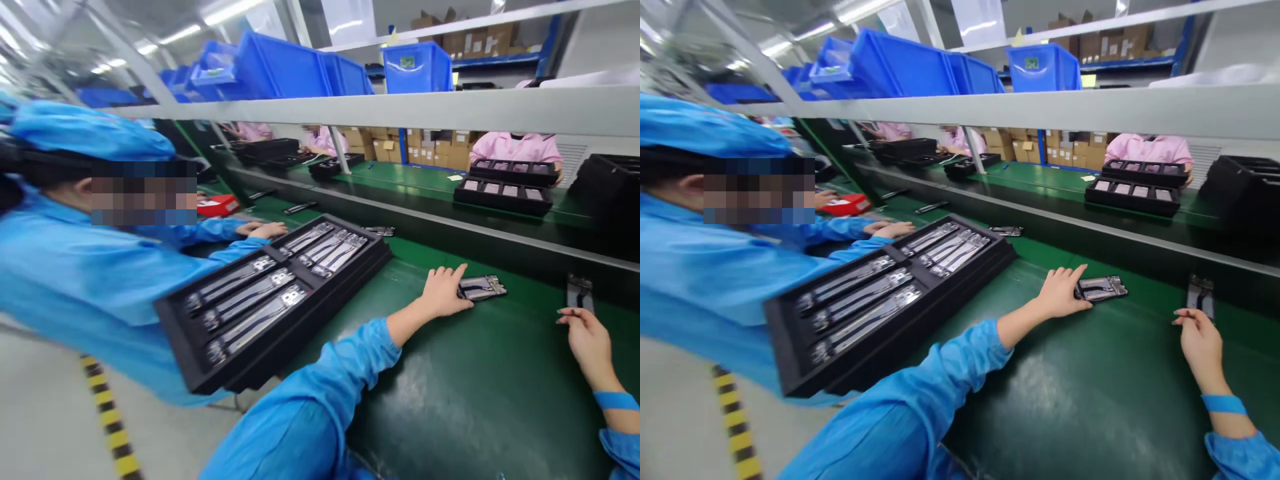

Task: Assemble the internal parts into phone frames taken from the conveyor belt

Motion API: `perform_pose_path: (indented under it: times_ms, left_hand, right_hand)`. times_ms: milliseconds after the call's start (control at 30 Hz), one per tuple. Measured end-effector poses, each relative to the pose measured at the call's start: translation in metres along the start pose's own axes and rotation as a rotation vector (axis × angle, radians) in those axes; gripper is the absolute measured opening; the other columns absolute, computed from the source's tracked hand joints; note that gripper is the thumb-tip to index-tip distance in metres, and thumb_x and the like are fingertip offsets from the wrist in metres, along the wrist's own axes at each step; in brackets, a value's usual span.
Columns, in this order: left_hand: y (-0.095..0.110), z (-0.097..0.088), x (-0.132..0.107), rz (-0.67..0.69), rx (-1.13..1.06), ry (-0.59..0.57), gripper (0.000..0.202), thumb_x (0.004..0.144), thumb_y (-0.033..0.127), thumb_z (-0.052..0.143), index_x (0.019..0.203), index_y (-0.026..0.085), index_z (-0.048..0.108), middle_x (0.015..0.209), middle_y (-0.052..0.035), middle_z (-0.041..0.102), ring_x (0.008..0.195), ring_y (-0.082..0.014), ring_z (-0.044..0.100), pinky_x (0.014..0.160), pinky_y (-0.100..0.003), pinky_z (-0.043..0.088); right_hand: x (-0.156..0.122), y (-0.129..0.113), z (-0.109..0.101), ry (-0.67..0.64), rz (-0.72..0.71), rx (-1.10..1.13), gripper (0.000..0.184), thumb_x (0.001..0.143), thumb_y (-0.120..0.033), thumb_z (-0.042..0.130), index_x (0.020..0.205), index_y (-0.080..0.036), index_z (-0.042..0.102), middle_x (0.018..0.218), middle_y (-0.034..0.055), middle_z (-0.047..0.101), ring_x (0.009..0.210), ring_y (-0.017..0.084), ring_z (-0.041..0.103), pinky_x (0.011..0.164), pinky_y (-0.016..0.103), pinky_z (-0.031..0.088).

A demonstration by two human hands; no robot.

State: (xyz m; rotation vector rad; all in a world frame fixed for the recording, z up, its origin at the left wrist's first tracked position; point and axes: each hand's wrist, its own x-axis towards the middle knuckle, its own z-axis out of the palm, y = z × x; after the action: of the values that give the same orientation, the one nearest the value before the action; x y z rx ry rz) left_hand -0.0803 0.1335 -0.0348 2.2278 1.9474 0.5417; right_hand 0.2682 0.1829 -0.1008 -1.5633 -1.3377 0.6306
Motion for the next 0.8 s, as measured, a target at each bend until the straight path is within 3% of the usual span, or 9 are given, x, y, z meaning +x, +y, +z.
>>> perform_pose_path:
  times_ms: [100,200,300,367,433,467,600,700,800]
  left_hand:
    - [0.009,-0.011,-0.068,-0.034,0.028,-0.043,0.11,0.069,0.075,0.073,0.155,0.017,0.034,0.118,-0.0209,0.064,0.11,-0.0396,0.056,0.098,-0.048,0.033]
    - [0.021,-0.025,-0.108,0.089,-0.028,-0.191,0.097,0.081,0.08,0.055,0.153,0.017,0.04,0.093,-0.0139,0.07,0.092,-0.0331,0.064,0.092,-0.044,0.036]
    - [0.022,-0.03,-0.105,0.319,-0.167,-0.197,0.065,0.095,0.061,0.052,0.146,0.022,0.05,0.119,-0.0152,0.067,0.111,-0.0336,0.06,0.099,-0.045,0.035]
    - [0.02,-0.024,-0.09,0.474,-0.258,-0.192,0.062,0.094,0.05,0.056,0.15,0.026,0.045,0.146,-0.0131,0.052,0.136,-0.0361,0.044,0.111,-0.047,0.027]
    - [0.019,-0.013,-0.077,0.578,-0.311,-0.222,0.067,0.093,0.047,0.059,0.154,0.027,0.039,0.154,-0.0104,0.045,0.145,-0.0365,0.032,0.119,-0.05,0.017]
    - [0.019,-0.008,-0.073,0.599,-0.312,-0.235,0.068,0.093,0.048,0.059,0.154,0.026,0.039,0.152,-0.0105,0.047,0.144,-0.0361,0.033,0.12,-0.051,0.014]
    - [0.027,0.002,-0.078,0.45,-0.161,-0.197,0.065,0.092,0.057,0.059,0.145,0.021,0.05,0.124,-0.0121,0.064,0.118,-0.0318,0.053,0.11,-0.051,0.026]
    - [0.031,-0.001,-0.092,0.274,-0.065,-0.127,0.063,0.093,0.059,0.055,0.14,0.017,0.054,0.113,-0.0119,0.065,0.106,-0.0299,0.054,0.096,-0.045,0.035]
    - [0.029,-0.008,-0.105,0.248,-0.063,-0.13,0.064,0.095,0.058,0.052,0.145,0.019,0.048,0.113,-0.0105,0.063,0.104,-0.0283,0.053,0.09,-0.042,0.036]
  right_hand:
    - [-0.006,-0.004,0.011,-0.146,-0.054,-0.278,0.032,0.073,-0.033,0.049,0.089,-0.023,0.075,0.081,0.0039,0.074,0.062,0.023,0.061,0.056,0.032,0.04]
    - [-0.02,-0.025,0.017,-0.241,-0.161,-0.388,0.033,0.08,-0.036,0.049,0.096,-0.025,0.076,0.078,0.0029,0.074,0.062,0.023,0.062,0.058,0.032,0.04]
    - [-0.029,-0.046,0.017,-0.281,-0.267,-0.431,0.032,0.087,-0.038,0.05,0.097,-0.023,0.076,0.087,0.0046,0.075,0.074,0.024,0.065,0.064,0.031,0.042]
    - [-0.032,-0.054,0.013,-0.293,-0.328,-0.423,0.034,0.092,-0.038,0.047,0.099,-0.021,0.076,0.092,0.0066,0.076,0.08,0.026,0.066,0.068,0.032,0.043]
    - [-0.038,-0.059,0.008,-0.301,-0.364,-0.413,0.035,0.094,-0.036,0.046,0.102,-0.018,0.075,0.089,0.0086,0.074,0.081,0.026,0.066,0.071,0.033,0.045]
    - [-0.042,-0.061,0.005,-0.303,-0.372,-0.411,0.035,0.095,-0.035,0.045,0.103,-0.017,0.074,0.088,0.0087,0.074,0.08,0.026,0.066,0.072,0.033,0.045]
    - [-0.073,-0.077,0.0,-0.388,-0.328,-0.387,0.032,0.096,-0.036,0.047,0.103,-0.018,0.073,0.078,0.0046,0.069,0.067,0.021,0.061,0.063,0.029,0.041]
    - [-0.105,-0.098,0.0,-0.57,-0.269,-0.427,0.028,0.097,-0.041,0.055,0.084,-0.021,0.07,0.063,-0.0006,0.061,0.058,0.017,0.055,0.056,0.027,0.033]
    - [-0.134,-0.118,0.001,-0.73,-0.286,-0.542,0.031,0.096,-0.047,0.061,0.077,-0.022,0.064,0.061,-0.0025,0.058,0.059,0.017,0.055,0.056,0.027,0.029]
